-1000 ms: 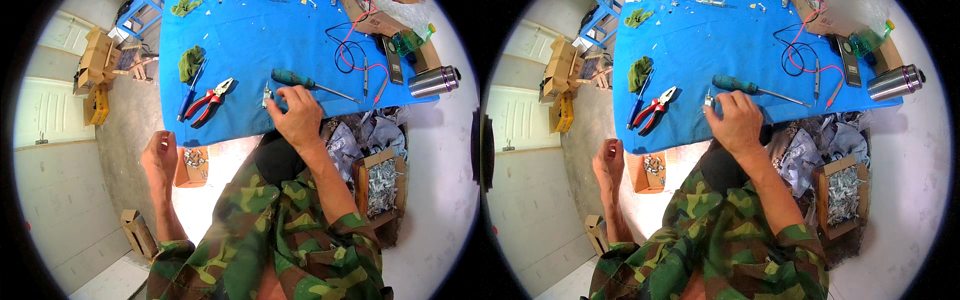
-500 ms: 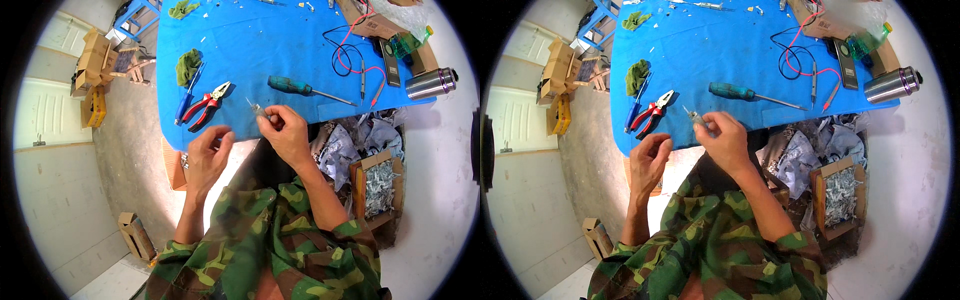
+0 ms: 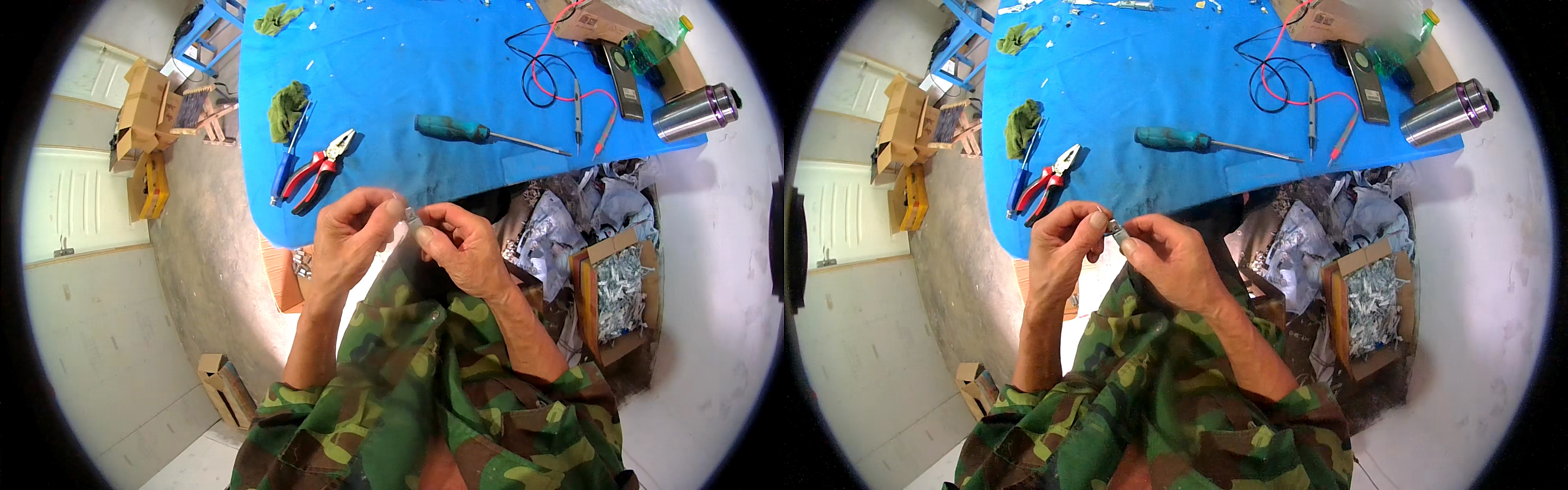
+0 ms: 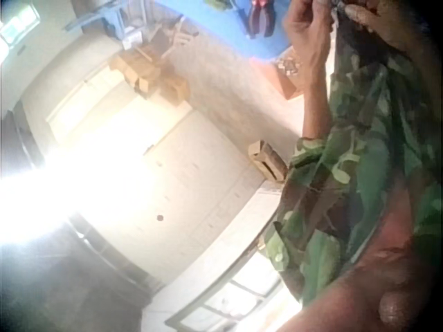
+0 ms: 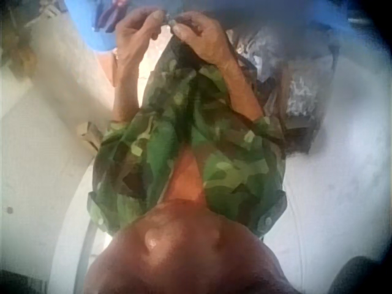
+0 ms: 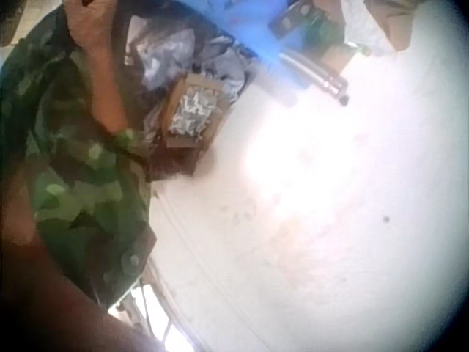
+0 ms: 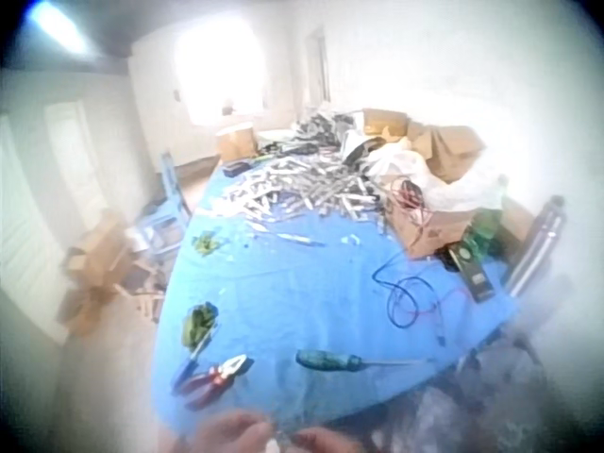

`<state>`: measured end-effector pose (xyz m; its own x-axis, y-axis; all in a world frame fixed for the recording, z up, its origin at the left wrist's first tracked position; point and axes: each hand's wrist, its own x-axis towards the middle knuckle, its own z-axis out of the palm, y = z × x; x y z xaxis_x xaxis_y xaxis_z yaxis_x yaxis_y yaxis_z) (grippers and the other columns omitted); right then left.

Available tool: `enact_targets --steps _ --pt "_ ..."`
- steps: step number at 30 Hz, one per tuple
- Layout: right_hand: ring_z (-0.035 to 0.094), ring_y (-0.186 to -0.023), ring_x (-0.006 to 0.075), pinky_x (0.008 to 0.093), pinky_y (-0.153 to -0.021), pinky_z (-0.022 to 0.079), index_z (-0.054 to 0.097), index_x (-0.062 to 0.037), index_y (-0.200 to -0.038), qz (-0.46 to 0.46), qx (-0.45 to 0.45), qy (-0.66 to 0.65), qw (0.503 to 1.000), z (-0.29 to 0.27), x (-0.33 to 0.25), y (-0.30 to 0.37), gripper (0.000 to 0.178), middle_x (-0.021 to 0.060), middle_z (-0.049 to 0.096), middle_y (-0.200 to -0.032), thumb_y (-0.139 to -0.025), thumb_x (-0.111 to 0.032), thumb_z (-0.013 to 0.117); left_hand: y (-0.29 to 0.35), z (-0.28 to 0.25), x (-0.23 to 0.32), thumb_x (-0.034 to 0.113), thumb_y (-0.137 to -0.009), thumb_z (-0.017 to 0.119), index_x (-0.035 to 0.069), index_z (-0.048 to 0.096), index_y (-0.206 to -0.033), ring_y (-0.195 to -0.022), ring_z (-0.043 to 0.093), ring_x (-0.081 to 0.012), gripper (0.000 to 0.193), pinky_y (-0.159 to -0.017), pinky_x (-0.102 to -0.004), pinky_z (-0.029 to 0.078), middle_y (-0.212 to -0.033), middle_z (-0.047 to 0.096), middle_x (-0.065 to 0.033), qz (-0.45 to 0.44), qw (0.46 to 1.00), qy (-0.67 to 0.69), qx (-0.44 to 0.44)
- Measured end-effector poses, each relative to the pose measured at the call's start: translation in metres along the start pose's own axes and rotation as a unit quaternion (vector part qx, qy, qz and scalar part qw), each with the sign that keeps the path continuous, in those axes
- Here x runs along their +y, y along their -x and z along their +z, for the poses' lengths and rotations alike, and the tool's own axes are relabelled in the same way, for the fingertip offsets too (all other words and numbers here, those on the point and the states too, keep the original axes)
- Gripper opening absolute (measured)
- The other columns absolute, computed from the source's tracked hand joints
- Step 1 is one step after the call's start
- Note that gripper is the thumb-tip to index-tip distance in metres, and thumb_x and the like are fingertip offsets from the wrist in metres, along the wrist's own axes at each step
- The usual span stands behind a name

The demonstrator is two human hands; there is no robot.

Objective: The person disassembles a small electric motor using a screwdriver and pliers, wipes a component with a cloth, and touches multimeter probes to the motor parts.

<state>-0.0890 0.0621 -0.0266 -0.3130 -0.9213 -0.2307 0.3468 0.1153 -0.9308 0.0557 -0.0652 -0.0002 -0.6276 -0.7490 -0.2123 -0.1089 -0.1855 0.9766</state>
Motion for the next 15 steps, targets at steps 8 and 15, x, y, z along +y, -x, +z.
enact_targets --steps 8,15 --pt "0.056 -0.073 0.0049 0.0215 -0.061 0.047 0.067 0.0044 -0.126 0.033 -0.028 -0.12 0.992 -0.008 0.013 0.003 0.031 0.0014 0.067 -0.092 -0.106 -0.019 0.061 0.006 0.001 -0.003 0.017 -0.102 0.069 0.0 0.072 -0.104 -0.066 0.054 -0.0037 0.017 -0.059 -0.0202 0.042 -0.079 0.064 0.0027 0.018 1.0 -0.014 -0.015" --pt "0.054 -0.071 0.0048 0.022 -0.059 0.046 0.067 0.0038 -0.126 -0.01 -0.031 -0.109 0.993 -0.006 0.011 0.01 0.03 0.0021 0.066 -0.091 -0.109 -0.02 0.058 0.007 0.001 -0.003 0.017 -0.102 0.069 0.001 0.069 -0.1 -0.063 0.053 -0.0047 0.016 -0.055 -0.0217 0.042 -0.08 0.064 -0.0008 0.009 0.997 0.07 -0.031"
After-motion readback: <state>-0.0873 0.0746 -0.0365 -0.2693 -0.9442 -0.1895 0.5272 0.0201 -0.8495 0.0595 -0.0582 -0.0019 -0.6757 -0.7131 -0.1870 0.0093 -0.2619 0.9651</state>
